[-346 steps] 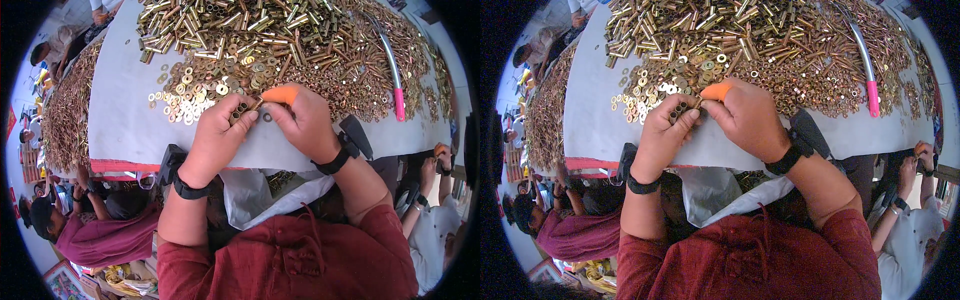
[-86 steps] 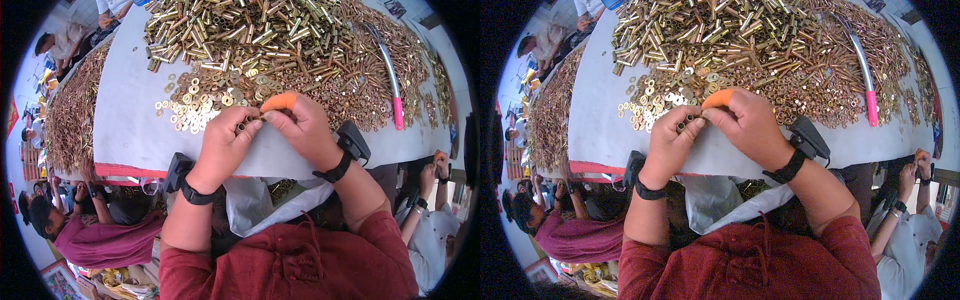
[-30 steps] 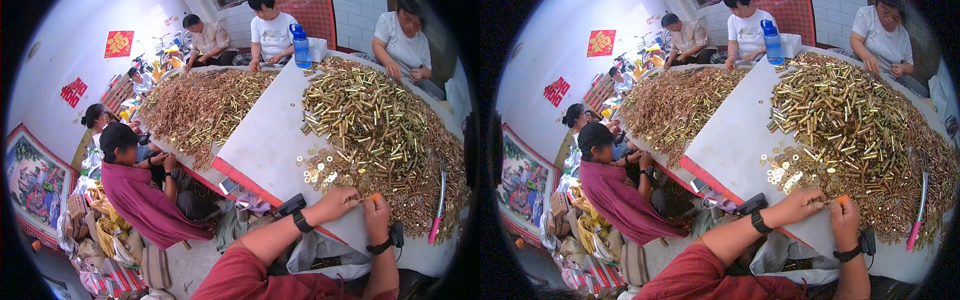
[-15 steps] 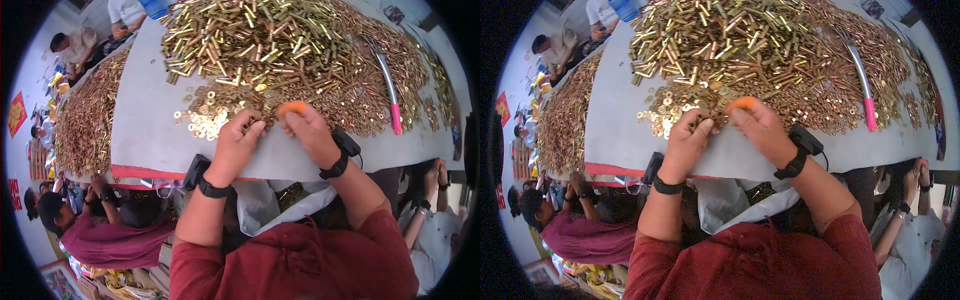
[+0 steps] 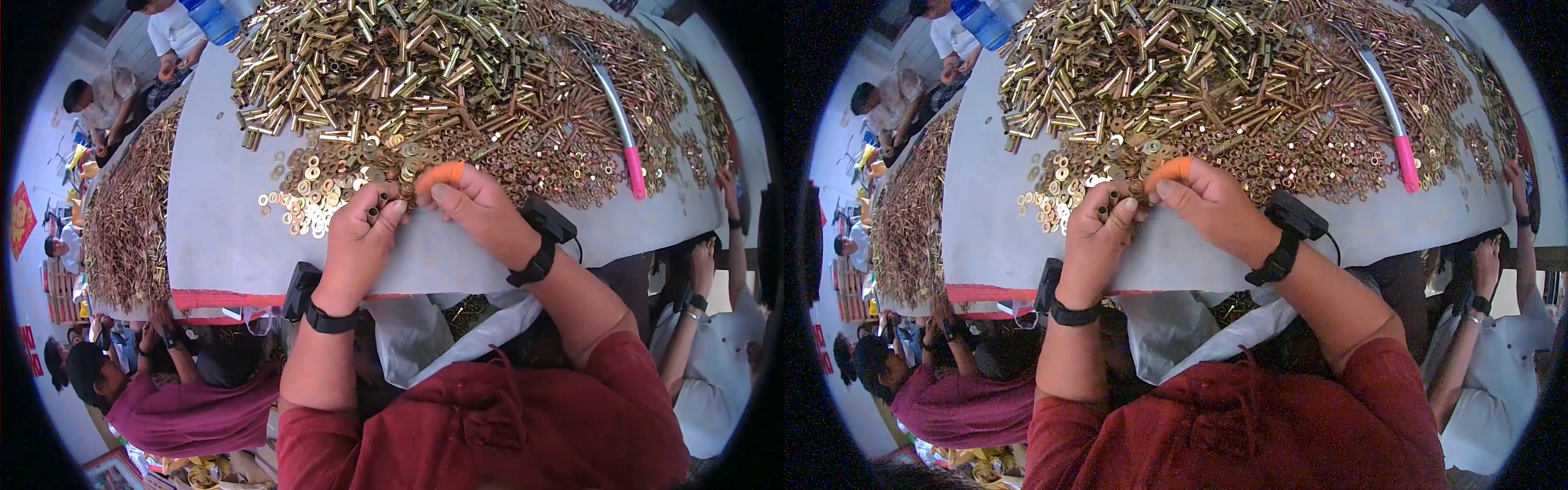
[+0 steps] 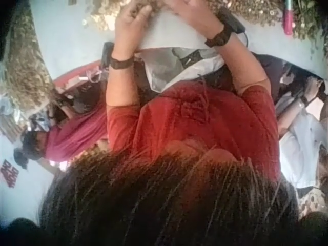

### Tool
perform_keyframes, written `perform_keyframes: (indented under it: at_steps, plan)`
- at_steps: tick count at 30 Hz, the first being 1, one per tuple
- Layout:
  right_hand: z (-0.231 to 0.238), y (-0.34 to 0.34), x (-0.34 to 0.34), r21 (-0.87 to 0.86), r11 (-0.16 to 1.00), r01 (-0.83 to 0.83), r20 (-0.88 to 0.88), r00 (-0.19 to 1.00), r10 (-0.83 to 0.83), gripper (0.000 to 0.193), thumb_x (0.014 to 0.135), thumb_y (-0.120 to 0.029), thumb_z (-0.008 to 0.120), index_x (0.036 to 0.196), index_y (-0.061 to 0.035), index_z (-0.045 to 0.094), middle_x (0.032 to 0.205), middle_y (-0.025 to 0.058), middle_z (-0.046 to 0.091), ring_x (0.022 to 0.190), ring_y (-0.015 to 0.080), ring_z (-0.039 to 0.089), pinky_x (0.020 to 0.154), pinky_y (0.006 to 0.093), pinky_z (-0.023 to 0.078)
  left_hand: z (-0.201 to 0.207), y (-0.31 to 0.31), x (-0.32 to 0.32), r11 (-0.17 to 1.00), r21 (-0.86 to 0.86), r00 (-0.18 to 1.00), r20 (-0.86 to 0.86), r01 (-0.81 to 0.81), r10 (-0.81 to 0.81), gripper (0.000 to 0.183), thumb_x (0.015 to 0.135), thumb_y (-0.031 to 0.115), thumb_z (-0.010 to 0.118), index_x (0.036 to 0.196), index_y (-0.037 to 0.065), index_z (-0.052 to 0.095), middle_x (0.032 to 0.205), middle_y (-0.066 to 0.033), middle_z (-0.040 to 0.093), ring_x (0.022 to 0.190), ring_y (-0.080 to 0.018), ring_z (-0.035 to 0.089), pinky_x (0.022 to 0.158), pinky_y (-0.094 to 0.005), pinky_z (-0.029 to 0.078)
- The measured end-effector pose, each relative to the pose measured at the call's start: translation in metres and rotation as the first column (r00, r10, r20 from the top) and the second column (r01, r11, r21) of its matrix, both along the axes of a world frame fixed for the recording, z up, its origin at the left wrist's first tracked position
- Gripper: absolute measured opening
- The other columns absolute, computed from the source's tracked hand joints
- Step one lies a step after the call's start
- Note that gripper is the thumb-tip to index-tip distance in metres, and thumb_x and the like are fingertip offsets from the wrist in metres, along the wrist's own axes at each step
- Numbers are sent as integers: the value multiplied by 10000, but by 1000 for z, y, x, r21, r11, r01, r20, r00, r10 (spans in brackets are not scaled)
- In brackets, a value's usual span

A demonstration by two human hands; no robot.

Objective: The person sorts and assembles small brass washers, brass pins, and metal tubes by hand at a workbench.

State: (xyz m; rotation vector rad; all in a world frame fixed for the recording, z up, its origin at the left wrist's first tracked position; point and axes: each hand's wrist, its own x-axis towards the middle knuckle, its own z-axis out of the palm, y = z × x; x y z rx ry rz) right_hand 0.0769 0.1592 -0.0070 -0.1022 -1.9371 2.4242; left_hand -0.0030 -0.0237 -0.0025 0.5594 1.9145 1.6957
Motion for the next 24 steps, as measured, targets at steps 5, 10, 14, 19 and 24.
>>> perform_keyframes:
  at_steps: [5,10,14,19,24]
  plan:
    - [4,-8,-2,-26,996,81,-29,996,-82,264,1004,-241,543,1132,-14,584,999,14,624,917,81,564,845,244,468,0,1,-2,1000,-16,1000,-15,-3,3,110,962,121,598,1043,46,597,766,13,612,582,-33,458,521,-192,387]
    - [6,-9,-2,-88,994,68,2,998,-68,218,989,-216,561,1034,-13,628,952,5,632,918,78,560,829,239,463,0,1,-2,1000,-21,1000,6,11,-11,94,976,128,580,1040,59,583,784,18,613,584,-25,442,513,-177,360]
    - [-1,-1,-1,71,997,-18,20,1000,17,186,973,-187,581,1018,-16,639,917,1,637,884,79,571,789,243,472,0,-1,-4,1000,25,997,72,-14,13,106,968,124,588,1041,48,604,794,18,618,603,-31,466,532,-186,382]
    - [31,17,0,576,817,33,-8,999,-35,154,933,-150,610,1050,-51,624,904,22,633,834,123,585,790,258,467,4,-7,-6,983,-41,960,-212,178,-183,144,931,86,613,1050,16,656,930,-45,680,839,-136,613,760,-269,488]
    - [18,57,0,903,107,415,-405,908,-106,181,839,-105,642,1017,-70,634,904,97,624,873,271,618,791,346,486,11,-4,-2,946,-63,911,-254,318,-324,177,937,95,604,1091,25,652,935,-30,668,789,-121,597,725,-258,482]
